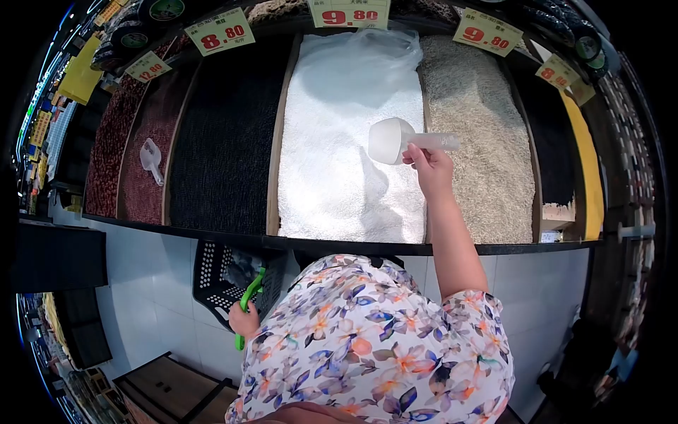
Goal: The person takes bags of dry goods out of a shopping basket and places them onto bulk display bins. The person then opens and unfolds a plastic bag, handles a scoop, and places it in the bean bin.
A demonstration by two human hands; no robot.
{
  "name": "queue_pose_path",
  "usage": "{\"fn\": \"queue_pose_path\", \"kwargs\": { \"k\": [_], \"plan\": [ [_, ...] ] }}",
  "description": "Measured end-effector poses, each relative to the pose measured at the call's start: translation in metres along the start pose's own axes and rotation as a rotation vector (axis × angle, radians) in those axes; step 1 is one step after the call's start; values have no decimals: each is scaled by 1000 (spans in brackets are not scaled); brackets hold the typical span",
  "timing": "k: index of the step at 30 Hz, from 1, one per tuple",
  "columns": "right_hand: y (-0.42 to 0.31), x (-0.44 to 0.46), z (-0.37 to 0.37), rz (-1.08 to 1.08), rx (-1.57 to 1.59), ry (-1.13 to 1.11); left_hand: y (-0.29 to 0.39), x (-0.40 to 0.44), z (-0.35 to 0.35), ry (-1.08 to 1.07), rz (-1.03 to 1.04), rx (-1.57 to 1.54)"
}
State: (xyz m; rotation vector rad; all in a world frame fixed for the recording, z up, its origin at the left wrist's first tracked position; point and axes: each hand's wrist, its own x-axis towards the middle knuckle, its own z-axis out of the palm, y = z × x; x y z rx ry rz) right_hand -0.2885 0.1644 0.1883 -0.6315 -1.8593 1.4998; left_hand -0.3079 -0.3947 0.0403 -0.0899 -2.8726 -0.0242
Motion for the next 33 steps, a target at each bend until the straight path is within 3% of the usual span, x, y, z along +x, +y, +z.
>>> {"fn": "queue_pose_path", "kwargs": {
  "k": [1, 3, 5, 7, 9, 13, 19, 21, 23, 25, 29, 33],
  "plan": [
    [6, -2, -3, 160, 132, 102, 1, 1, -2, 6, 3, -4],
    [15, -8, -9, 145, 120, 101, 4, 1, -6, -8, 3, 6],
    [31, -15, -9, 361, 328, 189, 4, 1, -3, 1, 7, -6],
    [45, -27, -4, 386, 410, 210, 4, 1, -5, -1, 0, -15],
    [47, -37, 2, 586, 544, 247, -2, -1, 4, 25, 15, 4],
    [55, -47, -4, 660, 630, 271, 2, -1, -1, 3, 7, 16],
    [37, -56, -14, 815, 595, 152, 0, -1, 2, -23, -25, 30],
    [30, -54, -17, 860, 520, -152, 0, 0, 1, -41, -28, 12],
    [13, -43, -13, 772, 492, -189, 1, 0, -1, -46, -28, 22],
    [-3, -15, -5, 482, 262, -191, 3, 2, -1, -34, -29, 5],
    [-15, 69, 4, 167, -150, -150, -4, 0, 6, -50, -36, 22],
    [-2, 162, 14, 31, -626, -84, -2, 0, 5, 25, -14, 19]
  ]
}}
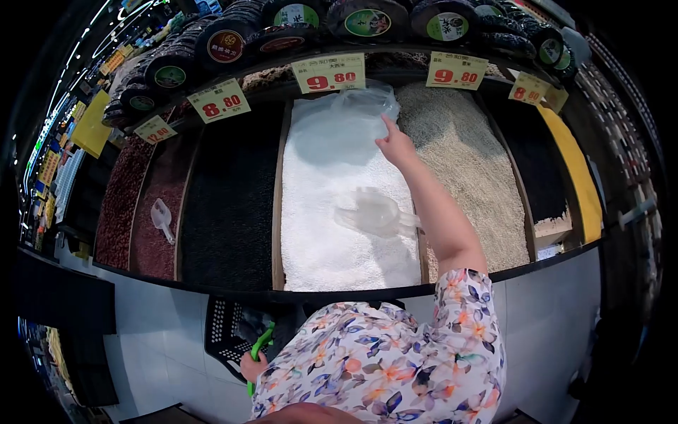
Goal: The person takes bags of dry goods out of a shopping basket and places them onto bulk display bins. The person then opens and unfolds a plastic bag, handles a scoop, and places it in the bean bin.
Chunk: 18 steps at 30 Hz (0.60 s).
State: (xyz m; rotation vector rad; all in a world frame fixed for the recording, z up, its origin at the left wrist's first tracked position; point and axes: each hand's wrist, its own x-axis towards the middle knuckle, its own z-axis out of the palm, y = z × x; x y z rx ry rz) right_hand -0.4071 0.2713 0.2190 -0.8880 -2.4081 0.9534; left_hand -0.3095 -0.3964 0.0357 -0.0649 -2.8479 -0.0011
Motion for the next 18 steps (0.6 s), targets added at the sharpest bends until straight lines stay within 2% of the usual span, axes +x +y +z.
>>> {"fn": "queue_pose_path", "kwargs": {
  "k": [5, 10, 13, 14, 16, 18],
  "plan": [
    [9, 67, 26, 21, -225, -100, -4, 4, -1, -49, -32, -23],
    [25, 81, 54, -13, -344, -9, -2, 6, -11, -28, -88, -56],
    [48, 91, 59, -14, -367, -75, -5, 9, -14, -28, -91, -100],
    [73, 104, 65, -75, -385, -11, -4, 12, -20, -20, -81, -103],
    [99, 120, 67, -116, -380, -19, -7, 12, -20, -37, -74, -91],
    [80, 100, 61, -43, -212, -98, -9, 12, -21, -29, -74, -104]
  ]
}}
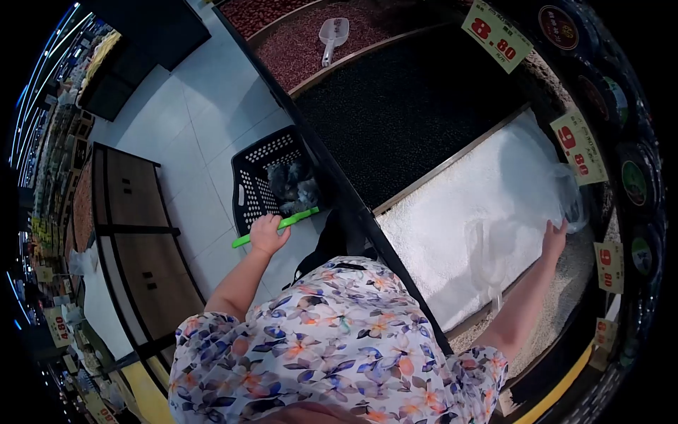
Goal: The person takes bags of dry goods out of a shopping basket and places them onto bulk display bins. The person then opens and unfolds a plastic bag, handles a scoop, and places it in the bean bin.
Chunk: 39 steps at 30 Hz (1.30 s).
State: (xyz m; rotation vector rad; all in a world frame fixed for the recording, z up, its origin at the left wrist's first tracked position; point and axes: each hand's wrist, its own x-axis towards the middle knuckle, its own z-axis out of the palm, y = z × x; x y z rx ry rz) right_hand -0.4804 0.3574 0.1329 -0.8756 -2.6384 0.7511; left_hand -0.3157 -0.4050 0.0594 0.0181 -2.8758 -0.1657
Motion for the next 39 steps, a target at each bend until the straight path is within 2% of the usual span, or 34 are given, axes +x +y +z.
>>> {"fn": "queue_pose_path", "kwargs": {
  "k": [1, 4, 12, 18, 20, 22, 26, 28, 30, 32, 34, 37, 39],
  "plan": [
    [-5, -11, 3, 1, 174, -25, -1, 0, 1, -31, -21, 6],
    [-20, -51, 11, -133, 263, -8, -3, 2, -1, -41, -25, -30],
    [-146, -165, 29, -178, 295, -120, -10, 5, 1, -30, -22, -74],
    [-256, -207, 72, -453, 199, -244, -15, 11, 0, -92, -81, -149],
    [-297, -229, 89, -444, 222, -335, -17, 13, -3, -77, -80, -190],
    [-339, -256, 109, -537, 181, -409, -22, 16, -2, -112, -83, -223],
    [-399, -316, 150, -991, 72, -461, -34, 23, -9, -241, -86, -350],
    [-414, -340, 169, -1141, 86, -507, -41, 23, -9, -287, -86, -387],
    [-418, -356, 192, -1183, 50, -609, -47, 25, -8, -322, -74, -423],
    [-419, -364, 209, -1263, -8, -607, -54, 28, -10, -320, -73, -429],
    [-411, -363, 223, -1288, -32, -631, -64, 31, -10, -530, -116, -400],
    [-401, -363, 238, -1330, -103, -606, -75, 33, -19, -608, -127, -425],
    [-391, -364, 246, -1391, -234, -503, -81, 34, -17, -605, -132, -469]
  ]
}}
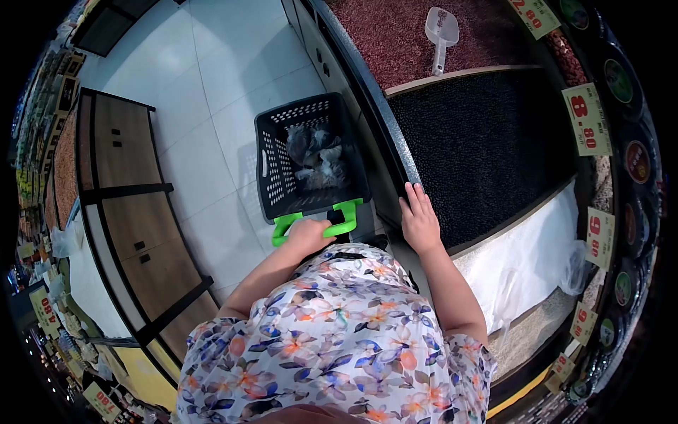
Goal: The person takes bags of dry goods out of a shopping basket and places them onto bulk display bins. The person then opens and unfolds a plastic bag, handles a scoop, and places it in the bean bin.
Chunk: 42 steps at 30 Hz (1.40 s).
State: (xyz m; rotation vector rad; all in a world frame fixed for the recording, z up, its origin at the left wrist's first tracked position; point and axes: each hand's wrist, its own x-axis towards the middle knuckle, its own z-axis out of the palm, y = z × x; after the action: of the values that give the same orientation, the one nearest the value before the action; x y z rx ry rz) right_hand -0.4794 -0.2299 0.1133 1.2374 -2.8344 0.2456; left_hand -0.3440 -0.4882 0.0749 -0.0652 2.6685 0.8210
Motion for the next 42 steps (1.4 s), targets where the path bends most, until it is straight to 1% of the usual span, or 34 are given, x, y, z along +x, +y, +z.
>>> {"fn": "queue_pose_path", "kwargs": {
  "k": [2, 4, 5, 7, 10, 14, 16, 17, 19, 22, 23, 24, 25, 26, 27, 28, 29, 30, 31, 33, 36, 41, 42],
  "plan": [
    [1, 0, 1, 7, 11, 1, -8, 2, -3, 0, 15, -43],
    [2, 0, 0, 22, 12, 8, -24, 3, -9, -91, 22, -75],
    [2, 0, 0, 17, 33, 16, -29, 3, -20, -96, 32, -77],
    [2, 1, 0, 16, 60, 18, -41, -4, -46, -190, -51, -10],
    [0, 1, -1, 36, 27, 16, -67, -17, -73, -233, -103, 75],
    [2, 1, 0, 28, 31, 14, -117, -42, -80, -273, -156, 188],
    [4, 0, 0, 34, 35, -1, -131, -53, -83, -289, -233, 261],
    [3, -1, -1, 33, 36, -12, -137, -58, -83, -298, -226, 270],
    [3, 1, -2, 55, 38, 5, -144, -60, -82, -336, -189, 382],
    [5, -1, -4, 24, 46, -13, -140, -59, -80, -395, -137, 483],
    [6, -4, -8, 41, 47, -56, -144, -63, -73, -312, -65, 483],
    [8, -5, -6, 32, 67, -20, -153, -66, -69, -232, 29, 477],
    [12, -9, -2, 20, 82, 32, -156, -65, -66, -205, 59, 446],
    [14, -12, -3, 22, 72, -16, -161, -65, -63, -153, 194, 474],
    [17, -17, 4, 9, 87, 31, -156, -58, -68, -228, 202, 423],
    [18, -18, 3, 1, 35, -6, -157, -54, -66, -270, 179, 479],
    [20, -23, 9, -28, 23, -3, -168, -53, -64, -302, 200, 440],
    [25, -29, 11, -36, 59, -2, -183, -49, -54, -390, 208, 417],
    [25, -29, 23, -38, 92, 85, -218, -54, -41, -386, 185, 395],
    [24, -30, 23, -50, 46, 105, -244, -46, -34, -371, 144, 354],
    [22, -26, 27, -9, 9, 118, -233, -39, -38, -325, 178, 361],
    [19, -32, 35, -24, 25, 166, -211, -39, -42, -226, 256, 405],
    [18, -33, 35, -27, 7, 143, -209, -40, -42, -209, 271, 411]
  ]
}}
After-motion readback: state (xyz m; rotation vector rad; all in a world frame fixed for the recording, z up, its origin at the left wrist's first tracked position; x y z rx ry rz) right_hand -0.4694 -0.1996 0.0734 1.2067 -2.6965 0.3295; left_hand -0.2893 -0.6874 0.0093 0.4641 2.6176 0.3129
